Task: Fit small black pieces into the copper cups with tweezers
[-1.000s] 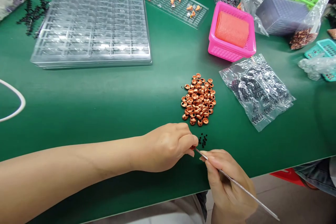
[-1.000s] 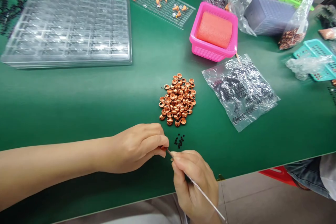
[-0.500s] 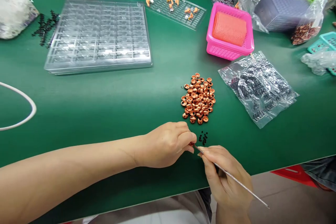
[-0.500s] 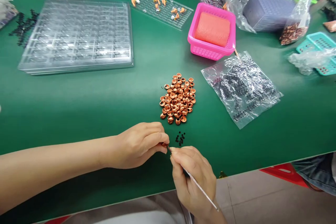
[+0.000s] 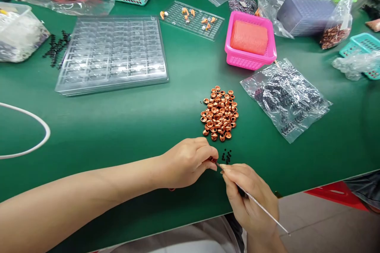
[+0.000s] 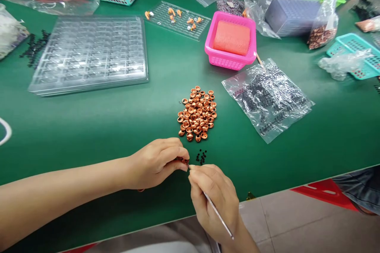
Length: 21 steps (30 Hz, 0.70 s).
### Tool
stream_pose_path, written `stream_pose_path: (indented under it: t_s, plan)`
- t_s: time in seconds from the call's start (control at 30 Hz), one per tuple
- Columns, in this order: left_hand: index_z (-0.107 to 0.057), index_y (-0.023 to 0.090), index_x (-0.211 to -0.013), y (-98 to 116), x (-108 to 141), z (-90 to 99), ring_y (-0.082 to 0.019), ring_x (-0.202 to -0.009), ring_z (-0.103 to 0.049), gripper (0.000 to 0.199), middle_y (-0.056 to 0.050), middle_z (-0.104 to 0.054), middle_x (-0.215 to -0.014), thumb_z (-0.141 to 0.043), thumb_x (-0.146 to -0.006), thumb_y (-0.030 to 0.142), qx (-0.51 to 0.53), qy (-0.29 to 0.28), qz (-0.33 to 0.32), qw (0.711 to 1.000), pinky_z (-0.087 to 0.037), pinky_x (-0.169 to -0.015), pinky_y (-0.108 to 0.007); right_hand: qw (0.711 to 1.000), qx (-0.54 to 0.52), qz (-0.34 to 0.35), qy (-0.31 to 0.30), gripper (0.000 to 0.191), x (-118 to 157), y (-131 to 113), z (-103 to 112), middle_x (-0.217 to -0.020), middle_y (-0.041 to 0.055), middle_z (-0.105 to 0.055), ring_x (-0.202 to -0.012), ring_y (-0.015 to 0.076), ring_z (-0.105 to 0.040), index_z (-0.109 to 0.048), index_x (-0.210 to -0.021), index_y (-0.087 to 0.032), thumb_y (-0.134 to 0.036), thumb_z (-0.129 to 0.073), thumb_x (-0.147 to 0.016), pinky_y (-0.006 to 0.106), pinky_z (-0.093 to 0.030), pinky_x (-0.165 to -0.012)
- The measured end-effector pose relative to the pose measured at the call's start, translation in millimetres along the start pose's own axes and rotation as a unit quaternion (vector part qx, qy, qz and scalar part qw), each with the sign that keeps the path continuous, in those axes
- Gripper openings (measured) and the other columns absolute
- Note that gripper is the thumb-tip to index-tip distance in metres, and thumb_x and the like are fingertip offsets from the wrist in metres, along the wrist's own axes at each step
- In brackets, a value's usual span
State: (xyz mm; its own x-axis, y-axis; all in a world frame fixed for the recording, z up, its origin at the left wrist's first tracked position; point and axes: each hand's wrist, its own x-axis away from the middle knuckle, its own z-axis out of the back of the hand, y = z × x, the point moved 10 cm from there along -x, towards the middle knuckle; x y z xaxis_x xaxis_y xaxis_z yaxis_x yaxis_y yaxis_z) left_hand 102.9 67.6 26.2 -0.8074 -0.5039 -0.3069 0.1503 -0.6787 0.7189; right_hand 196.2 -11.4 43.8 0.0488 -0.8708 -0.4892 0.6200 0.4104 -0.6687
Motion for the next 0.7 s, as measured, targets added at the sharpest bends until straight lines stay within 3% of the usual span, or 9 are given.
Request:
stream_pose_path:
  t_s: [0.27, 0.7]
  plan:
    - [-0.063, 0.016, -0.088, -5.6, -4.8, 2.3, -0.012, -0.067, -0.058, 0.013, -0.001, -0.067, -0.074, -0.060, -0.094, 0.026, 0.059, -0.013, 0.038, 0.997, -0.047, -0.065, -0.022, 0.999, 0.001, -0.026, 0.038, 0.038, 1.1, 3.4, 5.5, -0.096, 0.0045, -0.072, -0.086, 0.0162, -0.070, -0.061, -0.110, -0.021, 0.001, -0.062, -0.080, 0.033, -0.061, -0.075]
    - [-0.065, 0.015, -0.090, -10.5, -5.9, 2.6, -0.012, -0.071, -0.060, 0.008, 0.000, -0.069, -0.078, -0.070, -0.087, 0.020, 0.104, -0.031, 0.065, 0.992, -0.047, -0.067, -0.020, 0.995, -0.027, -0.059, 0.072, 0.038, 6.0, 7.2, 10.1, -0.095, 0.0037, -0.072, -0.088, 0.0184, -0.070, -0.062, -0.110, -0.024, 0.001, -0.061, -0.080, 0.035, -0.061, -0.073]
